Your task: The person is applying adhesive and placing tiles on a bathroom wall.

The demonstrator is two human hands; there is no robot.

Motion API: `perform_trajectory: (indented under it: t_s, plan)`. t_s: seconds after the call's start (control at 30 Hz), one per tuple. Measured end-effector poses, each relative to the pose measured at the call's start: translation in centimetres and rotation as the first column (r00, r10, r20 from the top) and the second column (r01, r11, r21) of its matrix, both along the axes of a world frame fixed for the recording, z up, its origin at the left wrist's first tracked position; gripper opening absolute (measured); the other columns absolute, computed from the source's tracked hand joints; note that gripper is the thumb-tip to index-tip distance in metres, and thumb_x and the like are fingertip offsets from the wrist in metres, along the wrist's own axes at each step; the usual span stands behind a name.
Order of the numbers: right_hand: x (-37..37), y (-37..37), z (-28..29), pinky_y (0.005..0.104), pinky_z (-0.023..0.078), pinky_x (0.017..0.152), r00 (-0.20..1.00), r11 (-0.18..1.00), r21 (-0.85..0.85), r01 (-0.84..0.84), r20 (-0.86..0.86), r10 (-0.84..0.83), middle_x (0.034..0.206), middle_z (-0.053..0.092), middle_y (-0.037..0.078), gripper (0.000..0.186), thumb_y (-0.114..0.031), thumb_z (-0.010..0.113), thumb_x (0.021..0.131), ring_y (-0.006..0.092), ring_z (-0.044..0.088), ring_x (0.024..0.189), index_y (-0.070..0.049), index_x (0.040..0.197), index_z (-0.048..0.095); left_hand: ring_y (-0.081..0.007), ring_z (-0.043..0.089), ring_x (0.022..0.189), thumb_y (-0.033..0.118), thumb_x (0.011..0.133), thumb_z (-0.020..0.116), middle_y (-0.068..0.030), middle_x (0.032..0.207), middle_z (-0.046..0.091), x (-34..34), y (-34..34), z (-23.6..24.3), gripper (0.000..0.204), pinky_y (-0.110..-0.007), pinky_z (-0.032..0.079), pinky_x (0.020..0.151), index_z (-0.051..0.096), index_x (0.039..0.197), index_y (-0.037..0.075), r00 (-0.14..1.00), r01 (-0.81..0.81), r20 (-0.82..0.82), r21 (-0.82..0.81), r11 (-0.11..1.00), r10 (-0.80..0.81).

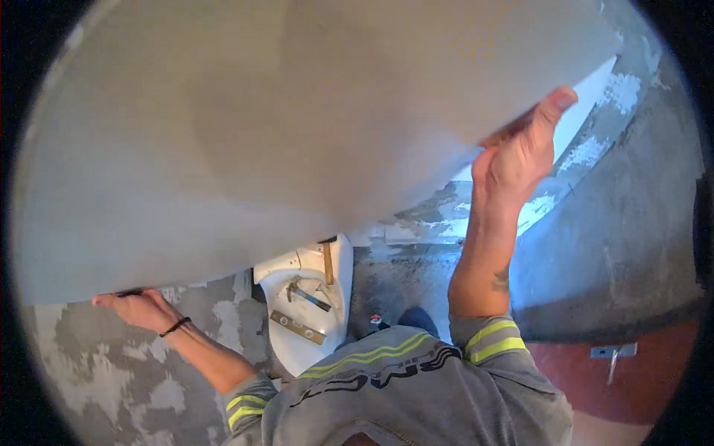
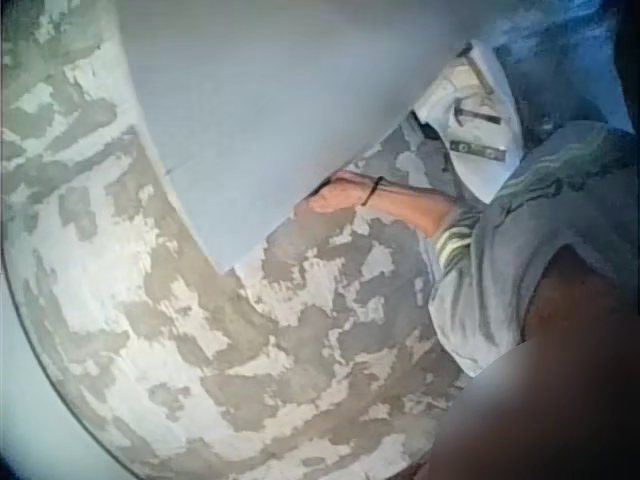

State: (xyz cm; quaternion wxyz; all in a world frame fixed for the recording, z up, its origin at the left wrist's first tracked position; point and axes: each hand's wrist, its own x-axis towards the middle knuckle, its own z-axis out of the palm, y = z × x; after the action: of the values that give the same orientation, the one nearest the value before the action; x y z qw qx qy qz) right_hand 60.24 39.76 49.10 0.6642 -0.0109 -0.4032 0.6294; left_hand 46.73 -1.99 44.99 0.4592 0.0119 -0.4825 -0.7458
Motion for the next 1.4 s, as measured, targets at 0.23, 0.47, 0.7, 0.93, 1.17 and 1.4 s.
perform_trajectory:
  t_s: [0.23, 0.47, 0.7, 0.93, 1.17, 1.4]
  plan:
    - [-5.8, -4.6, 2.8, 0.0314, 0.039, 0.101, 0.999, 0.996, 0.087, 0.026, -0.033, -0.023, 0.134, 0.05, 0.013, 0.084, -0.063, 0.048, 0.09, 0.0209, 0.048, 0.12, 0.009, 0.132, 0.045, -0.022, 0.05, 0.117, 0.061, 0.094, 0.044, -0.0118, 0.135, 0.05, -11.2, -3.9, 3.9, 0.077, -0.036, 0.045, 0.1, 0.045, 0.132, -0.005, 0.975, 0.103, -0.187, -0.089, 0.991, -0.118]
    - [-10.7, -4.1, 1.3, 0.0341, 0.036, 0.106, 1.0, 1.0, 0.018, -0.009, 0.015, 0.008, 0.14, 0.045, 0.016, 0.087, -0.064, 0.048, 0.089, 0.024, 0.045, 0.125, 0.011, 0.133, 0.042, -0.0216, 0.051, 0.117, 0.065, 0.089, 0.048, -0.0114, 0.136, 0.05, -17.6, -1.4, 5.3, 0.08, -0.036, 0.046, 0.098, 0.048, 0.132, -0.002, 0.964, 0.135, -0.224, -0.06, 0.989, -0.145]
    - [-14.6, -3.3, 0.5, 0.0345, 0.039, 0.104, 0.999, 1.0, 0.001, 0.006, 0.051, -0.006, 0.138, 0.048, 0.016, 0.085, -0.063, 0.048, 0.09, 0.0245, 0.049, 0.121, 0.01, 0.133, 0.043, -0.026, 0.046, 0.124, 0.066, 0.091, 0.044, -0.0122, 0.142, 0.043, -22.9, 0.8, 4.5, 0.08, -0.043, 0.044, 0.101, 0.04, 0.14, 0.002, 0.979, 0.195, -0.05, -0.089, 0.977, -0.2]
    - [-16.7, -2.9, 0.4, 0.0339, 0.04, 0.101, 0.996, 0.998, -0.041, 0.036, 0.086, -0.033, 0.133, 0.052, 0.015, 0.084, -0.065, 0.045, 0.091, 0.0233, 0.051, 0.119, 0.01, 0.129, 0.048, -0.0241, 0.047, 0.122, 0.065, 0.091, 0.045, -0.0128, 0.142, 0.043, -26.4, 2.9, 3.2, 0.08, -0.04, 0.044, 0.1, 0.041, 0.139, 0.001, 0.971, 0.19, -0.115, -0.163, 0.968, -0.21]
    - [-18.1, -2.1, -0.3, 0.0337, 0.04, 0.1, 0.99, 0.999, -0.02, 0.048, 0.13, -0.045, 0.132, 0.053, 0.014, 0.084, -0.065, 0.046, 0.091, 0.0234, 0.051, 0.118, 0.01, 0.13, 0.047, -0.0218, 0.052, 0.115, 0.068, 0.09, 0.043, -0.0127, 0.137, 0.048, -30.5, 2.9, 1.6, 0.082, -0.038, 0.05, 0.09, 0.045, 0.134, -0.001, 0.967, 0.242, -0.049, -0.131, 0.961, -0.25]
    - [-19.3, -1.6, -0.9, 0.035, 0.037, 0.103, 0.982, 0.999, 0.003, 0.052, 0.182, -0.052, 0.135, 0.049, 0.016, 0.089, -0.067, 0.051, 0.088, 0.0253, 0.049, 0.12, 0.01, 0.132, 0.045, -0.0217, 0.053, 0.114, 0.056, 0.096, 0.043, -0.013, 0.134, 0.051, -31.7, 4.2, 0.4, 0.074, -0.037, 0.047, 0.095, 0.042, 0.135, -0.006, 0.948, 0.318, -0.01, -0.023, 0.948, -0.318]
